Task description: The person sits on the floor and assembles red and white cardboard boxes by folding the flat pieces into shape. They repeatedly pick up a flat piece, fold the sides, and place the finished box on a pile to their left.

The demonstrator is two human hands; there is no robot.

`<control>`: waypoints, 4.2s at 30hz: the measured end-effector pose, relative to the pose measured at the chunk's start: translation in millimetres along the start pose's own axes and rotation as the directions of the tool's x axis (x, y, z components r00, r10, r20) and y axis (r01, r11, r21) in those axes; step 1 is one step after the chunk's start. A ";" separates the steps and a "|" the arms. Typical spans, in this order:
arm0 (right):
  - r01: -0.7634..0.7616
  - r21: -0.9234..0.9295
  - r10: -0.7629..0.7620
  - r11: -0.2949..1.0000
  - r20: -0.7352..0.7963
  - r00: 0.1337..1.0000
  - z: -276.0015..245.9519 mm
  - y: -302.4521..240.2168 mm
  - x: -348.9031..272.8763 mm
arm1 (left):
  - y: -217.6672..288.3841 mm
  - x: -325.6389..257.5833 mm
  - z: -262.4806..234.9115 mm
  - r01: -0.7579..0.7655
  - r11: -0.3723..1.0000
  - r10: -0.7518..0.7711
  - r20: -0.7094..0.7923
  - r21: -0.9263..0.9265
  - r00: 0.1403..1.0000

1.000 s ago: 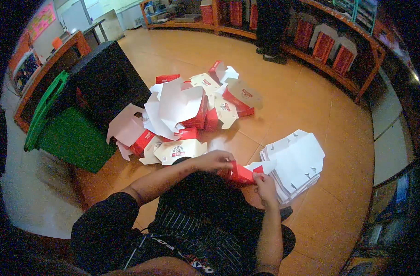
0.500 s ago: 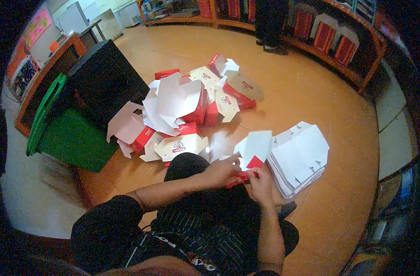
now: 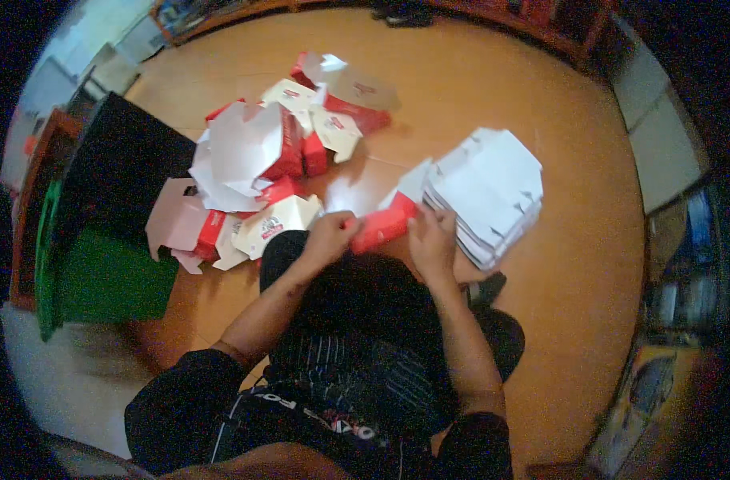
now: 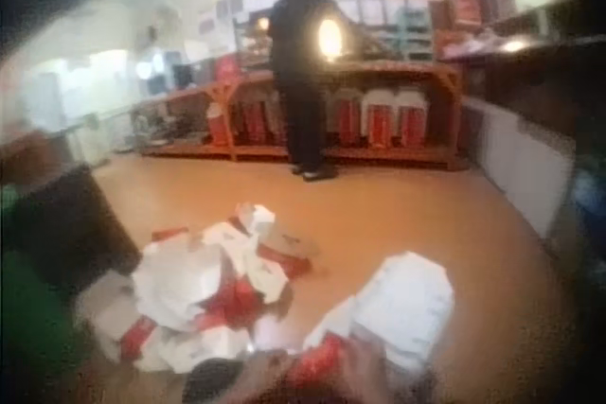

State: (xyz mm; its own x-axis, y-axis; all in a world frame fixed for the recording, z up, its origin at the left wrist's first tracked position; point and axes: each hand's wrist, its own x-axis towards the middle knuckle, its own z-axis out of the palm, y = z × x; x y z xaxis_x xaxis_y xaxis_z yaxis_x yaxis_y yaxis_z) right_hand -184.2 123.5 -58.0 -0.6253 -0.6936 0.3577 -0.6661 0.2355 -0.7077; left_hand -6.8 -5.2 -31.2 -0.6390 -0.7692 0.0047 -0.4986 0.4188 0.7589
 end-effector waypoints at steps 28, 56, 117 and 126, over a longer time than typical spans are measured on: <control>-0.055 0.481 -0.138 0.875 0.356 0.924 17.7 9.8 -4.4 | -5.8 -17.1 -2.1 -0.142 0.987 0.152 0.149 -0.077 0.977; -0.410 0.844 0.528 0.345 0.186 0.829 20.8 12.7 -0.9 | -1.9 -37.6 13.9 -0.246 0.968 0.211 -0.360 -0.053 0.909; -0.310 -0.073 0.306 0.948 -0.057 0.950 75.5 201.9 146.4 | -66.4 -98.6 -48.2 -0.041 0.995 0.078 -0.452 0.093 0.888; 0.252 0.149 -0.270 0.956 0.111 0.957 -72.2 -22.5 121.4 | -63.8 -95.6 -58.5 -0.284 0.953 0.287 -0.609 0.103 0.739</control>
State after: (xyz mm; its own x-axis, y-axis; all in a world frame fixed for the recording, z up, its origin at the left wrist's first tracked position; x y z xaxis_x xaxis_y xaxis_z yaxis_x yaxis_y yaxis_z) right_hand -274.5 83.1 45.4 -0.3733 -0.8025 0.4655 -0.7339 -0.0515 -0.6773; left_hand 120.3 13.5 -42.0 -0.2583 -0.7427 0.6179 -0.3542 0.6678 0.6546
